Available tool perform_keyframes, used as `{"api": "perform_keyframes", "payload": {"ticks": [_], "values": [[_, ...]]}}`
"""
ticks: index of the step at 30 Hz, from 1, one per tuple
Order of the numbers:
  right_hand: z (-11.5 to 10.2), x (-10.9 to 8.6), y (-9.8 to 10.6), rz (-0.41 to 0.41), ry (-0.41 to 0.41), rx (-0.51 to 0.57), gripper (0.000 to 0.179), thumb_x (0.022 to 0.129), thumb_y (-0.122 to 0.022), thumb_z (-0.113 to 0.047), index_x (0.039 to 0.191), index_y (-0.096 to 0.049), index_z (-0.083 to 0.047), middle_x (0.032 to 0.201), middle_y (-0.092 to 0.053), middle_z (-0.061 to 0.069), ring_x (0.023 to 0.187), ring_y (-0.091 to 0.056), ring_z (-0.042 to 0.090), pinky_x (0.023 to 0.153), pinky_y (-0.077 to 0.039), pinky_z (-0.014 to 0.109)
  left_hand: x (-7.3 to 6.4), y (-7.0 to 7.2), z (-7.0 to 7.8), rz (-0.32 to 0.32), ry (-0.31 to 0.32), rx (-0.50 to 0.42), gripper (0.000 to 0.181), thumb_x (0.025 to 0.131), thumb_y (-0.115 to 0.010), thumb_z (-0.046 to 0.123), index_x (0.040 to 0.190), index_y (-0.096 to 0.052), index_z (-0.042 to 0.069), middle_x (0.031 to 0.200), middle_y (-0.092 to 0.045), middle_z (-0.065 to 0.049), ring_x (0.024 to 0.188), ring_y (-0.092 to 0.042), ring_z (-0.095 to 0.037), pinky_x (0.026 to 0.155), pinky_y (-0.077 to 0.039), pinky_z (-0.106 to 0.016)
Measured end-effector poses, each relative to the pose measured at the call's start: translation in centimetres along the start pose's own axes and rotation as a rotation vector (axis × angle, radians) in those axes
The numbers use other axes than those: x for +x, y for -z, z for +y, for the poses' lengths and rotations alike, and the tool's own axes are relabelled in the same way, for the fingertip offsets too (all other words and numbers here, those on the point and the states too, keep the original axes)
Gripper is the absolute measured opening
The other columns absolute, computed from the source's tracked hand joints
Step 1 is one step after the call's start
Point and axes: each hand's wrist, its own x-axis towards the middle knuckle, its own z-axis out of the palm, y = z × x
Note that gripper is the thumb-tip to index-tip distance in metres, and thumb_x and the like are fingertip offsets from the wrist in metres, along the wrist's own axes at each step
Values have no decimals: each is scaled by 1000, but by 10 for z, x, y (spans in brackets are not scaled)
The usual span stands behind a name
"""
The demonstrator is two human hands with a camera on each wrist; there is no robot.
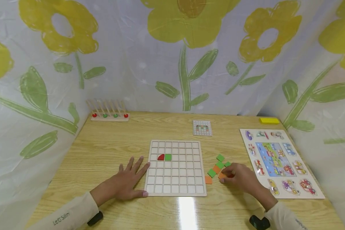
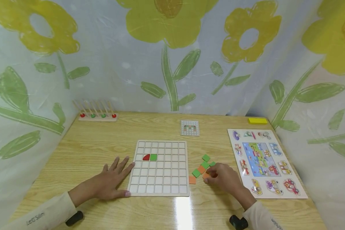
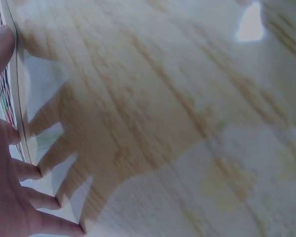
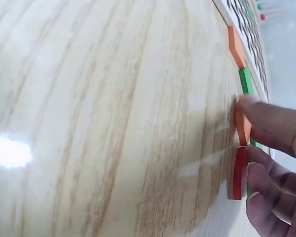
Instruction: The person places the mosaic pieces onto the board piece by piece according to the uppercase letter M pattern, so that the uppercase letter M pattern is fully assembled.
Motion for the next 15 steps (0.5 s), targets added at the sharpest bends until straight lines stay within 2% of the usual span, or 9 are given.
{"api": "perform_keyframes", "payload": {"ticks": [5,15], "values": [[-1,-1,0,12,22,-5,27,81,-84,-31,102,-81,-15,93,-73,-7,79,-66,9,66,-54,27,1,-1,0,-1,4,-1,103,89,-50,77,162,-17,12,166,-11,-27,145,-12,-62,97,-26,-85],[2,-2,-3,-14,80,44,28,84,-81,-30,107,-79,-13,92,-70,-7,75,-58,1,62,-48,21,-1,2,1,-8,12,-14,103,88,-50,77,162,-17,12,166,-10,-26,146,-11,-62,98,-24,-84]]}}
